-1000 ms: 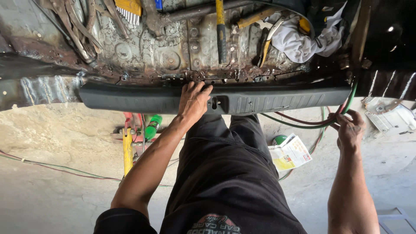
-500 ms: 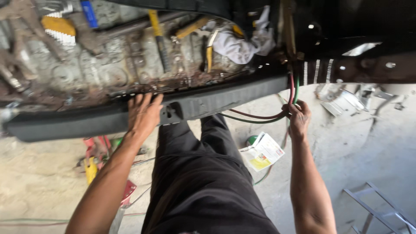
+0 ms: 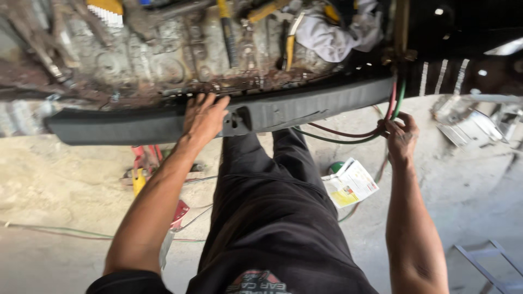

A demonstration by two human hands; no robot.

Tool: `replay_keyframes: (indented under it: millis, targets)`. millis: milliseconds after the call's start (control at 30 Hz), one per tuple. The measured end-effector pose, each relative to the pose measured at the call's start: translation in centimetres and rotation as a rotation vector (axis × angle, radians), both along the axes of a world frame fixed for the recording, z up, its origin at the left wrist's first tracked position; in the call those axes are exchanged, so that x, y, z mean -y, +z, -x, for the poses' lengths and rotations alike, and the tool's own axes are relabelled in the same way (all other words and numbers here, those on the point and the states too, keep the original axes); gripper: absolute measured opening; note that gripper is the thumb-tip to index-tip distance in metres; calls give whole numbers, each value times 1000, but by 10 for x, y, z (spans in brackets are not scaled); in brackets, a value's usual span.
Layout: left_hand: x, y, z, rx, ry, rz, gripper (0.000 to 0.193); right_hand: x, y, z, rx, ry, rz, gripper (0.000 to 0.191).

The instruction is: The person works under a raised car, hammering on the rusty undercarriage panels and positioning a black plastic trim cover along the rocker area. They then ignite a propane torch and move its flame along the undercarriage metal, heating different sections while holding the torch by hand.

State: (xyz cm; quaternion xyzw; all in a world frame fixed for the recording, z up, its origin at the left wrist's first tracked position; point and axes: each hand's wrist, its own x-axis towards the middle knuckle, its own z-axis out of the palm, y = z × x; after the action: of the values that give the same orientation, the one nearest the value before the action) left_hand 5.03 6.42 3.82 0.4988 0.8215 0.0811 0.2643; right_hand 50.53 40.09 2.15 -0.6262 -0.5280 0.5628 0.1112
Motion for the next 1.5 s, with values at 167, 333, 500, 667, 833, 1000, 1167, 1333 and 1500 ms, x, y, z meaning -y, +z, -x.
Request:
replay_keyframes:
  millis: [167,333,500,667,833,1000,1167,1333,1500]
  targets:
    - [8,-2,7,57,-50,-21,47,2,-4,15,38,117,15,33]
    - [15,-7,9,1,-35,-52,42,12,38,53,490,469,-422,44]
    - [16,-10,8,50,-36,48,31,59,73,139,324,764,-686,64]
    - [14,-7,8,28,-55,26,36,89,63,202,488,1275,-604,96]
    - [12,-7,5,-29,-108,61,40,92,55,198,537,1256,-621,96]
    - [12,-5,7,35,-66,69,38,88,53,199,588,1242,-542,94]
    - [21,-2,15,34,-49,-38,55,88,52,201,620,1242,-551,95]
    - [22,-12,13,-88,-27,12,50,87,46,195,601,1222,-583,94]
    - [19,-13,10,-51,-19,-38,46,85,48,191,627,1216,-531,98]
